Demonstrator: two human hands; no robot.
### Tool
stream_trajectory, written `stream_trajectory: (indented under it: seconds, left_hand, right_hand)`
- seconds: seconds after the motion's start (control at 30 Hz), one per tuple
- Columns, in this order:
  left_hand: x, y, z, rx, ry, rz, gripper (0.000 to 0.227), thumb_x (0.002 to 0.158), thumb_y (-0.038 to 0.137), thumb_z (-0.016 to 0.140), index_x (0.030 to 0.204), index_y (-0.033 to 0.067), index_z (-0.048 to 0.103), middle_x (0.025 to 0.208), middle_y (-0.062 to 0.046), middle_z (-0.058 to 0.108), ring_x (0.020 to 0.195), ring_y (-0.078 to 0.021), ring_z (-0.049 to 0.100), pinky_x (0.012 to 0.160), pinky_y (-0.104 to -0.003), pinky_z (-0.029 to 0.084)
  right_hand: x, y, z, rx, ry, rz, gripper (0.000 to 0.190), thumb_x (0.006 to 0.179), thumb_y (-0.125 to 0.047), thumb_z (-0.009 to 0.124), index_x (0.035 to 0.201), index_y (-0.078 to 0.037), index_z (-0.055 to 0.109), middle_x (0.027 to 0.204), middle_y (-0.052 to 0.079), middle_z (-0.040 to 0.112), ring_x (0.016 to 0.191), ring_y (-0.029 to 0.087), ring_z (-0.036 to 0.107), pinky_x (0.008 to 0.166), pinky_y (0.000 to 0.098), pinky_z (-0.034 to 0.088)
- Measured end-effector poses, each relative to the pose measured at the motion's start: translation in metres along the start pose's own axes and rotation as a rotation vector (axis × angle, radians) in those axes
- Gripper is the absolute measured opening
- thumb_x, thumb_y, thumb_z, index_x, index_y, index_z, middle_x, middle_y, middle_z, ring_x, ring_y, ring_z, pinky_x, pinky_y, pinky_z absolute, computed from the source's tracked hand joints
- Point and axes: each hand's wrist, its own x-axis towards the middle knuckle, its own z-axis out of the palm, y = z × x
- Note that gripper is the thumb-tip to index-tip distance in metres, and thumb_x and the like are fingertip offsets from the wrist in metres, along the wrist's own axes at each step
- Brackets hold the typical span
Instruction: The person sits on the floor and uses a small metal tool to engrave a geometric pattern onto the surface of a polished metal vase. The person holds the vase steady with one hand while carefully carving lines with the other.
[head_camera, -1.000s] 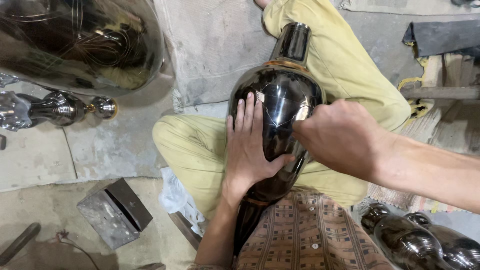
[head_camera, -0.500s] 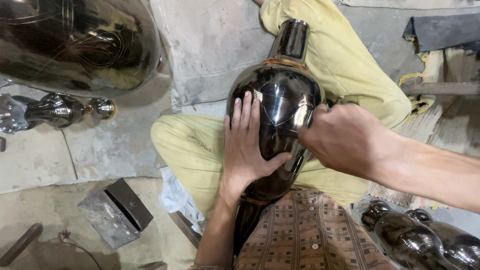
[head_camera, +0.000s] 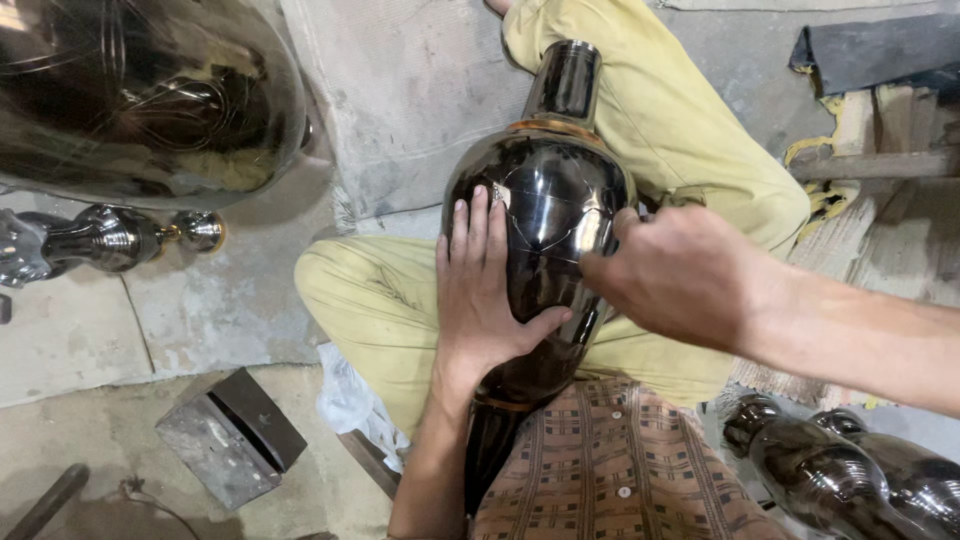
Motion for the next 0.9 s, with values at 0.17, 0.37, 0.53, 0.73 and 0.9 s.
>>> stream_trajectory:
  seconds: [0.17,0.37,0.53,0.73,0.9]
  left_hand:
    - [0.000,0.001,-0.007,-0.060,-0.033,-0.036,0.135,0.066,0.064,0.083,0.163,0.0012,0.013,0.171,-0.024,0.009,0.160,-0.0412,0.007,0.124,-0.066,0.011]
    - [0.002,0.008,-0.014,-0.065,-0.055,-0.066,0.135,0.063,0.059,0.085,0.161,-0.0007,0.015,0.171,-0.023,0.010,0.159,-0.0420,0.007,0.124,-0.065,0.011]
    - [0.003,0.010,-0.016,-0.073,-0.031,-0.051,0.133,0.063,0.056,0.086,0.161,-0.0015,0.017,0.171,-0.025,0.014,0.159,-0.0450,0.011,0.123,-0.065,0.013]
    - [0.003,0.011,-0.015,-0.064,-0.002,-0.042,0.132,0.063,0.054,0.087,0.160,-0.0033,0.019,0.170,-0.026,0.016,0.158,-0.0472,0.014,0.122,-0.066,0.016]
    - [0.002,0.010,-0.016,-0.068,-0.008,-0.061,0.132,0.062,0.052,0.087,0.160,-0.0044,0.019,0.170,-0.027,0.016,0.158,-0.0473,0.014,0.122,-0.066,0.017]
  right_hand:
    - [0.002,0.000,0.011,-0.135,-0.070,-0.060,0.048,0.109,-0.010,0.022,0.157,-0.009,0.022,0.144,0.051,0.036,0.048,0.011,0.059,0.032,0.0248,0.052]
    - [-0.016,0.016,0.042,-0.493,-0.084,-0.261,0.071,0.100,0.008,0.046,0.164,-0.007,0.020,0.153,0.045,0.024,0.051,0.006,0.054,0.043,0.0229,0.050]
    - [-0.019,0.035,0.065,-0.670,0.091,-0.308,0.062,0.099,-0.012,0.050,0.157,-0.017,0.030,0.160,0.040,0.029,0.057,0.010,0.051,0.048,0.0256,0.051]
    - [-0.019,0.042,0.062,-0.701,0.002,-0.330,0.076,0.097,0.002,0.050,0.163,-0.022,0.020,0.160,0.039,0.018,0.054,0.006,0.052,0.043,0.0215,0.044]
    - [-0.007,0.030,0.054,-0.358,-0.076,-0.220,0.069,0.105,0.001,0.037,0.162,-0.030,0.014,0.163,0.041,0.008,0.051,0.008,0.057,0.038,0.0236,0.050]
